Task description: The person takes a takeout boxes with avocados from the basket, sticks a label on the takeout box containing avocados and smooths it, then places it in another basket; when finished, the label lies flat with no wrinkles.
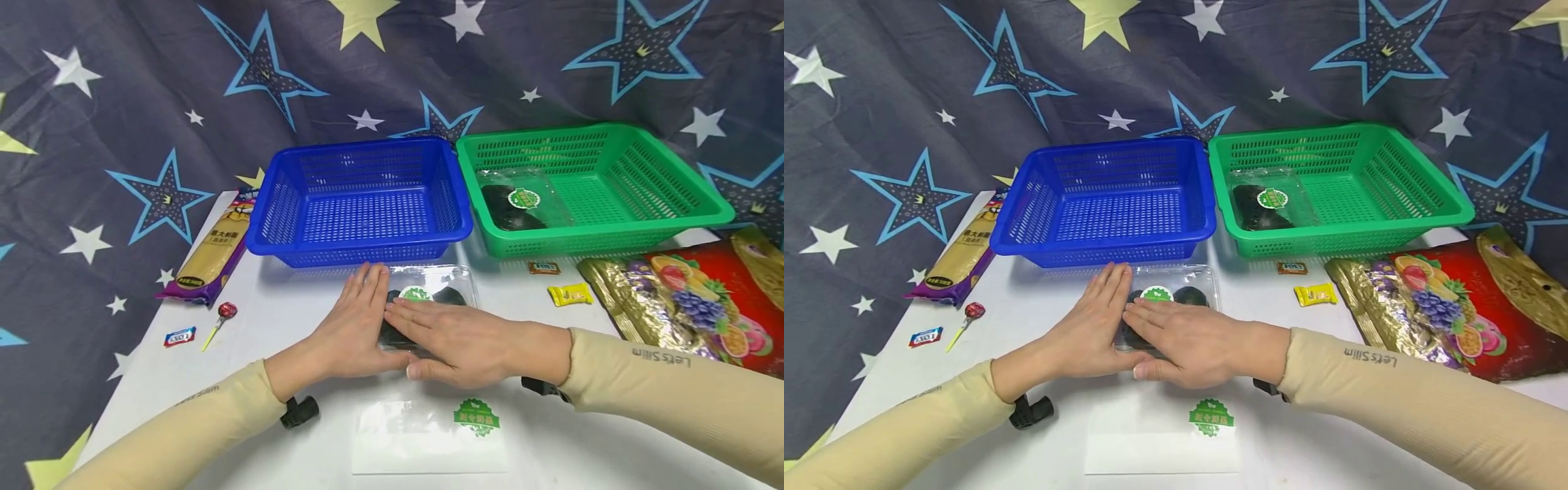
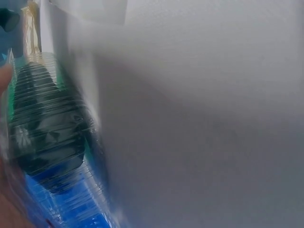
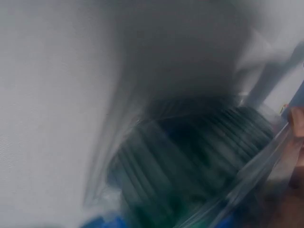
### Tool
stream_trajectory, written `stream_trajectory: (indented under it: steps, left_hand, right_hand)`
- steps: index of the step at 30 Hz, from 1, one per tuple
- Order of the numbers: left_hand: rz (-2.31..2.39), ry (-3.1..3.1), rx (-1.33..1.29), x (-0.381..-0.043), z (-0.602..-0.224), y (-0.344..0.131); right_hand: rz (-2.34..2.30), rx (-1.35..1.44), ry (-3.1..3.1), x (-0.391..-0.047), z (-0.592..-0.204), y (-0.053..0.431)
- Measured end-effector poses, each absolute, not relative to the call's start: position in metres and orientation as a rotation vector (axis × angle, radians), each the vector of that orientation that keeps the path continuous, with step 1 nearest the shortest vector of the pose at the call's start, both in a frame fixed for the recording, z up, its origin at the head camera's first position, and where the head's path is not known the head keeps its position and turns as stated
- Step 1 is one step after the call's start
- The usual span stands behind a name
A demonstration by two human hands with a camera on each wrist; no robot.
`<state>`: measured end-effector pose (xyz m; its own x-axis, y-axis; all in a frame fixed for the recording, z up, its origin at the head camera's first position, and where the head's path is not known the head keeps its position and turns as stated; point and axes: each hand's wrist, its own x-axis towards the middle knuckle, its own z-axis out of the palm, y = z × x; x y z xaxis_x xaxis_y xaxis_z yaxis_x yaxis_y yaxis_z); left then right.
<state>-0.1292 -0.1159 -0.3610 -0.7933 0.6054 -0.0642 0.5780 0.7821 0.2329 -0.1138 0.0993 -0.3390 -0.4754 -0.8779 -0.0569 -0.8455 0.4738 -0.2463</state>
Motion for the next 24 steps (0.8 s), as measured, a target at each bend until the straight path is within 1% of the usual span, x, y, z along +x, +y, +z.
stream_trajectory:
  steps: [7,15,24]
  left_hand:
    - [0.247,2.86,0.965,-0.129,-0.361,-0.116]
    - [0.263,2.886,0.945,-0.13,-0.36,-0.114]
    - [0.258,2.9,0.932,-0.129,-0.359,-0.112]
  right_hand:
    - [-0.059,-1.459,2.648,-0.118,-0.338,0.094]
    - [-0.057,-1.342,2.697,-0.122,-0.333,0.103]
    - [-0.045,-1.319,2.727,-0.102,-0.331,0.114]
